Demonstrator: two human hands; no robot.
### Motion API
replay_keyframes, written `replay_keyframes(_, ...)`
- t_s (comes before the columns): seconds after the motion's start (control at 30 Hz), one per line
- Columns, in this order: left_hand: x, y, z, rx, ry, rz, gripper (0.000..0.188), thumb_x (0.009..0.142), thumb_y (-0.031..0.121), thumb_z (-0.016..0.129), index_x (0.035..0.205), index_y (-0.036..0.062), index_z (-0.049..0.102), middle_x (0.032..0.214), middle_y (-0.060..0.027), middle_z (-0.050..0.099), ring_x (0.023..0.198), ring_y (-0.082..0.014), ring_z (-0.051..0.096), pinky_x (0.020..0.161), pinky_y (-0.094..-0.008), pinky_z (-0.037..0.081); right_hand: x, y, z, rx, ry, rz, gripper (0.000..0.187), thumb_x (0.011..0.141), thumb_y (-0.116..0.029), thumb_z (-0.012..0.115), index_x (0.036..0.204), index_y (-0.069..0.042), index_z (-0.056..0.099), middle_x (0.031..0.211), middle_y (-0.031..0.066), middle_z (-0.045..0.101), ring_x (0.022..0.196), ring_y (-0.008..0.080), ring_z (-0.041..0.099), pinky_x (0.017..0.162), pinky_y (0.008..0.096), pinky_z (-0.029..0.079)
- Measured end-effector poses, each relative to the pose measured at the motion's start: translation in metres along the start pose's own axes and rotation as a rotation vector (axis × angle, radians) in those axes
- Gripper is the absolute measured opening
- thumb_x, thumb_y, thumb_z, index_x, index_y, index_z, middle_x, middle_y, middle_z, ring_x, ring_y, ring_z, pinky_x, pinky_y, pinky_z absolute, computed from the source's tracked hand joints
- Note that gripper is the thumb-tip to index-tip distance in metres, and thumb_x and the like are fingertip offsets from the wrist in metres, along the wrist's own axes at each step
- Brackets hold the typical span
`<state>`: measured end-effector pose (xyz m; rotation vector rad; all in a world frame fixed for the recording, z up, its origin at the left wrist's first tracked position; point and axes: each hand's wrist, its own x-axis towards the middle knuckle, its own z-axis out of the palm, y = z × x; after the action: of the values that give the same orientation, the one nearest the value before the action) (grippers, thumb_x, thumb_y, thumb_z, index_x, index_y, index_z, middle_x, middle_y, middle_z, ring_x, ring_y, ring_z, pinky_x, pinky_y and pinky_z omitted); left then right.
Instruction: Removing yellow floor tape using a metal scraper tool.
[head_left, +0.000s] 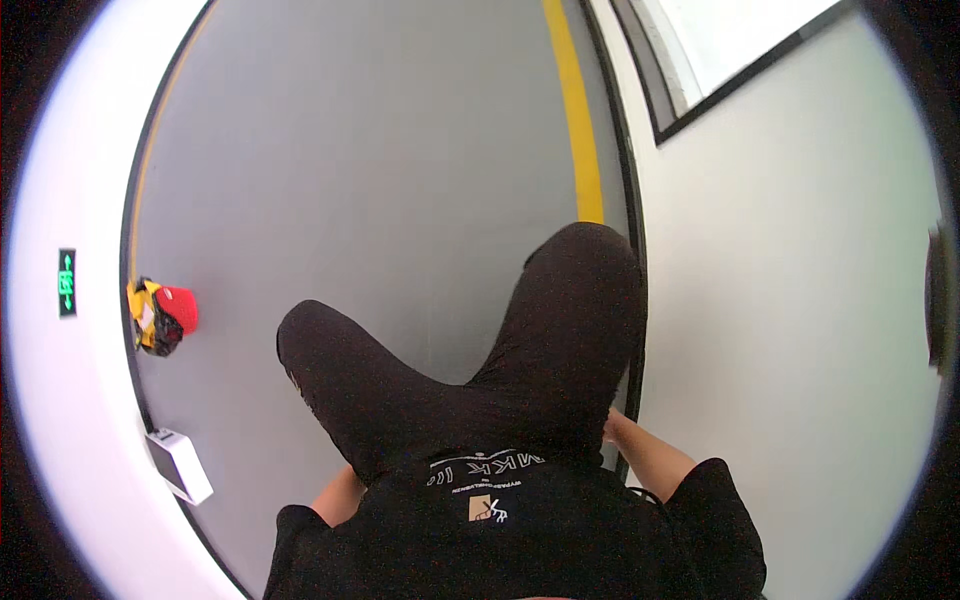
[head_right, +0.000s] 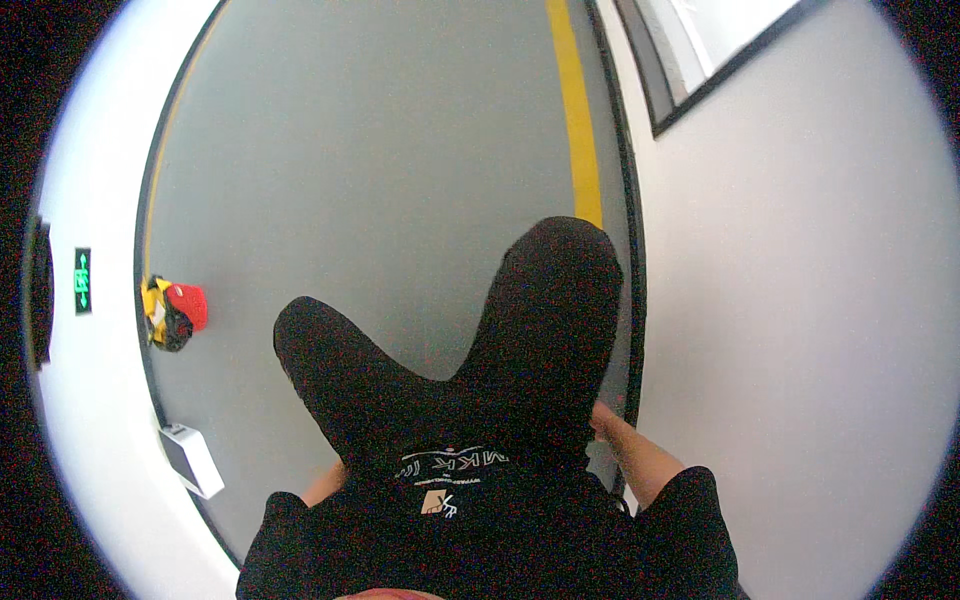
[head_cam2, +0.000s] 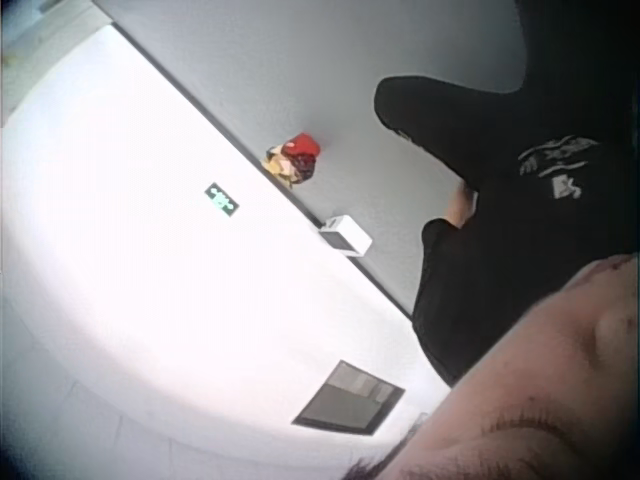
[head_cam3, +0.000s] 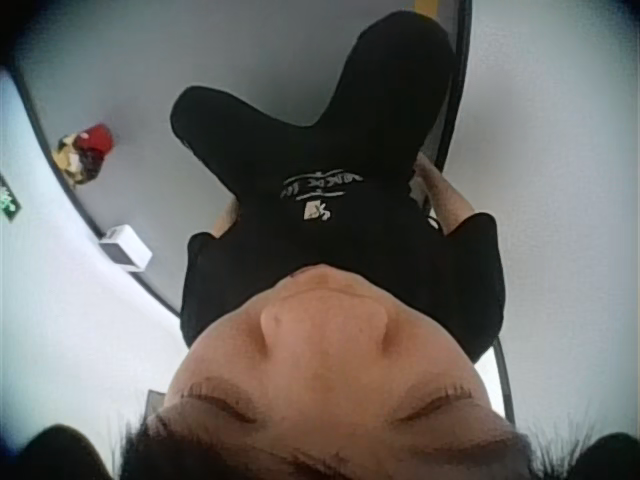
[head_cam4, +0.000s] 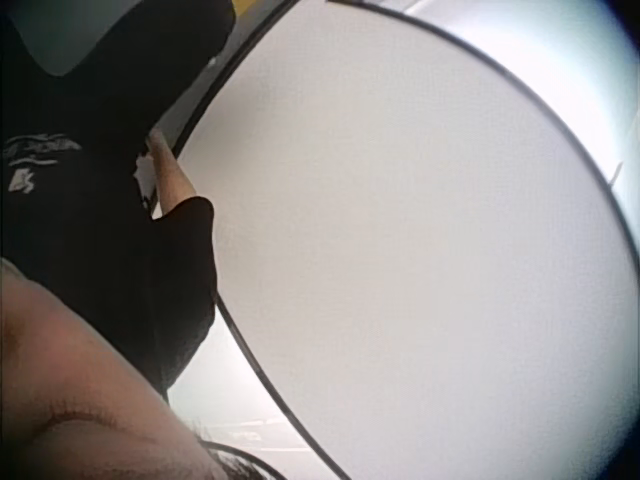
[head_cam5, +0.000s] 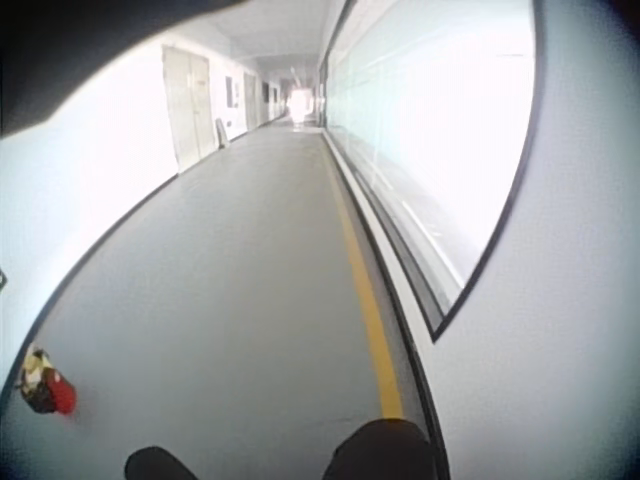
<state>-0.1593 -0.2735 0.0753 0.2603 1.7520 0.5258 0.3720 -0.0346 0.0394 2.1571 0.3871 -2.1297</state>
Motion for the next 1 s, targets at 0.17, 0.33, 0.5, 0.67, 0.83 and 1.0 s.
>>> replay_keyframes(0.17,-0.002,0.039,-0.024,0.155,0.049,0.040,0.055,0.090,0.050,0.052,0.119,0.0040,0.058,0.104,-0.0137,0.066,0.091,-0.0225,0.061,0.076,-0.0379,0.048,-0.046,-0.021,0.023,-0.081,-0.025,0.052,0.023,0.090,-0.015,0.056,0.072,-0.005,0.047,0.063,0.0134,0.048,0.046,0.0236,0.041,0.040,0.0402,0.030)
replay_keyframes(0.33,0.002,0.078,-0.029,0.259,0.054,0.078,0.055,0.090,0.050,0.052,0.119,0.0041,0.058,0.104,-0.0133,0.066,0.090,-0.0220,0.060,0.076,-0.0377,0.048,-0.039,0.035,0.018,-0.169,0.122,-0.064,0.017,0.085,-0.017,0.063,0.080,-0.003,0.056,0.072,0.0154,0.058,0.053,0.0281,0.054,0.045,0.0437,0.040)
replay_keyframes(0.5,0.004,0.084,-0.018,0.257,0.084,0.090,0.055,0.090,0.050,0.051,0.120,0.0042,0.058,0.104,-0.0129,0.066,0.090,-0.0216,0.060,0.075,-0.0375,0.048,0.013,0.093,0.013,-0.402,0.298,-0.305,0.018,0.085,-0.014,0.059,0.094,0.001,0.056,0.063,0.0125,0.056,0.049,0.0210,0.055,0.044,0.0384,0.045)
replay_keyframes(0.67,0.009,0.067,-0.020,0.229,0.116,0.085,0.056,0.090,0.051,0.051,0.121,0.0043,0.058,0.104,-0.0125,0.066,0.089,-0.0211,0.060,0.075,-0.0372,0.048,0.053,0.090,0.005,-0.328,0.275,-0.373,0.020,0.084,-0.019,0.060,0.090,0.000,0.056,0.062,0.0095,0.055,0.049,0.0210,0.056,0.042,0.0372,0.044)
replay_keyframes(0.83,0.030,0.054,-0.034,0.228,0.104,0.095,0.056,0.091,0.051,0.050,0.121,0.0044,0.058,0.103,-0.0121,0.066,0.089,-0.0207,0.060,0.074,-0.0370,0.048,0.034,0.062,0.014,-0.151,0.299,-0.357,0.021,0.083,-0.020,0.061,0.086,0.000,0.057,0.061,0.0082,0.054,0.047,0.0202,0.054,0.041,0.0366,0.044)
replay_keyframes(1.0,0.069,0.064,-0.060,0.205,0.091,0.134,0.058,0.093,0.051,0.046,0.126,0.0047,0.055,0.105,-0.0098,0.064,0.086,-0.0187,0.058,0.072,-0.0342,0.046,0.043,0.057,0.029,-0.183,0.276,-0.372,0.032,0.083,-0.030,0.061,0.081,0.002,0.057,0.064,0.0116,0.058,0.053,0.0228,0.061,0.044,0.0386,0.047)
